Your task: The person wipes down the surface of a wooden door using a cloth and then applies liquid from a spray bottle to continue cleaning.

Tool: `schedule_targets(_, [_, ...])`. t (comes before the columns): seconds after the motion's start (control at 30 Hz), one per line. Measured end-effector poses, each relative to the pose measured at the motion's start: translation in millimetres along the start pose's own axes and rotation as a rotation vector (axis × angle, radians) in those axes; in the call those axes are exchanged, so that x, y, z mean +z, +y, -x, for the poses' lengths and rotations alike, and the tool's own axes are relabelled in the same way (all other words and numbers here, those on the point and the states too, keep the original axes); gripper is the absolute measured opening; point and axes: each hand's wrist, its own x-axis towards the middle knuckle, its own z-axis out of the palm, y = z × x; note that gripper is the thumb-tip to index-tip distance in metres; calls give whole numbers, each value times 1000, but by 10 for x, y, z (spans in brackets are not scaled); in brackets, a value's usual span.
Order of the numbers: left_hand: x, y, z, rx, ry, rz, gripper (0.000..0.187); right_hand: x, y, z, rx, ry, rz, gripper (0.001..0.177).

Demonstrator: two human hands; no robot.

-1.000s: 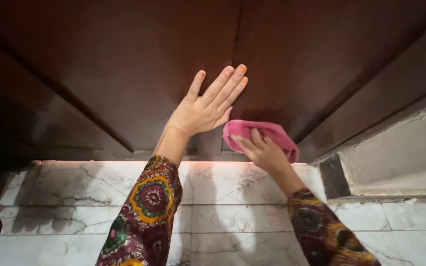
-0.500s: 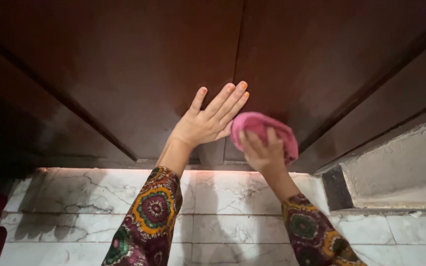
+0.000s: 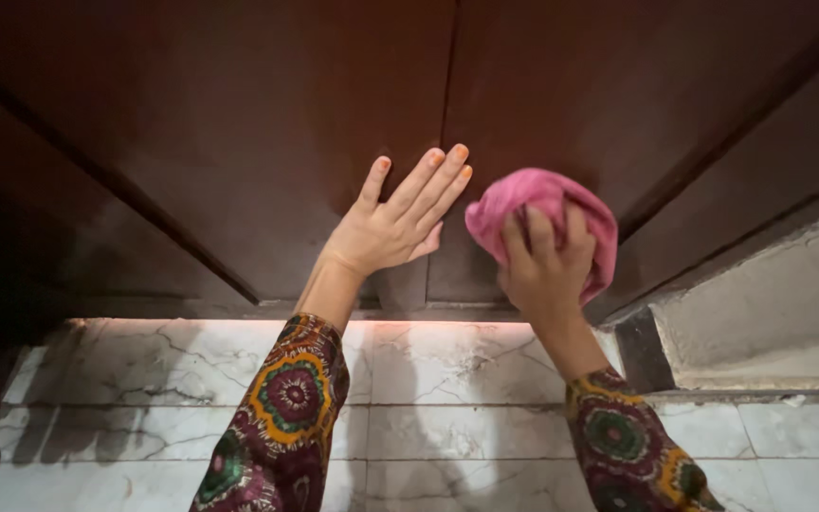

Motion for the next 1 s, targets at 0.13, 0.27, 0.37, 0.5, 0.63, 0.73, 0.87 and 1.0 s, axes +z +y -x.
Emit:
schedule_targets(0.13, [-13, -4, -8, 13, 19, -19, 67, 192, -270, 152, -91, -11, -12, 40])
schedule_targets(0.27, [-25, 4, 3, 11, 0, -46, 64, 450, -468, 772, -248, -225, -99, 51])
schedule_targets(0.37, [-34, 106, 13, -60, -5, -49, 66, 648, -503, 1208, -306, -361, -184, 49])
schedule_targets(0.5, [-13, 171, 33, -105, 11, -13, 67, 694, -626, 1668, -531, -573, -295, 37])
schedule_targets(0.63, [57, 241, 101, -138, 16, -20, 65, 630, -691, 1762, -433, -537, -311, 37])
schedule_targets(0.73, [173, 477, 260, -182, -13, 1, 64, 632, -560, 1847, -314, -580, -368, 46])
schedule_targets(0.87, [415, 826, 825, -125, -104, 64, 69, 456, -57, 2178, 269, -1011, -381, 36])
schedule_targets(1.0, [737, 1168, 1341, -147, -162, 116, 75, 178, 92, 2176, 29, -482, -114, 52])
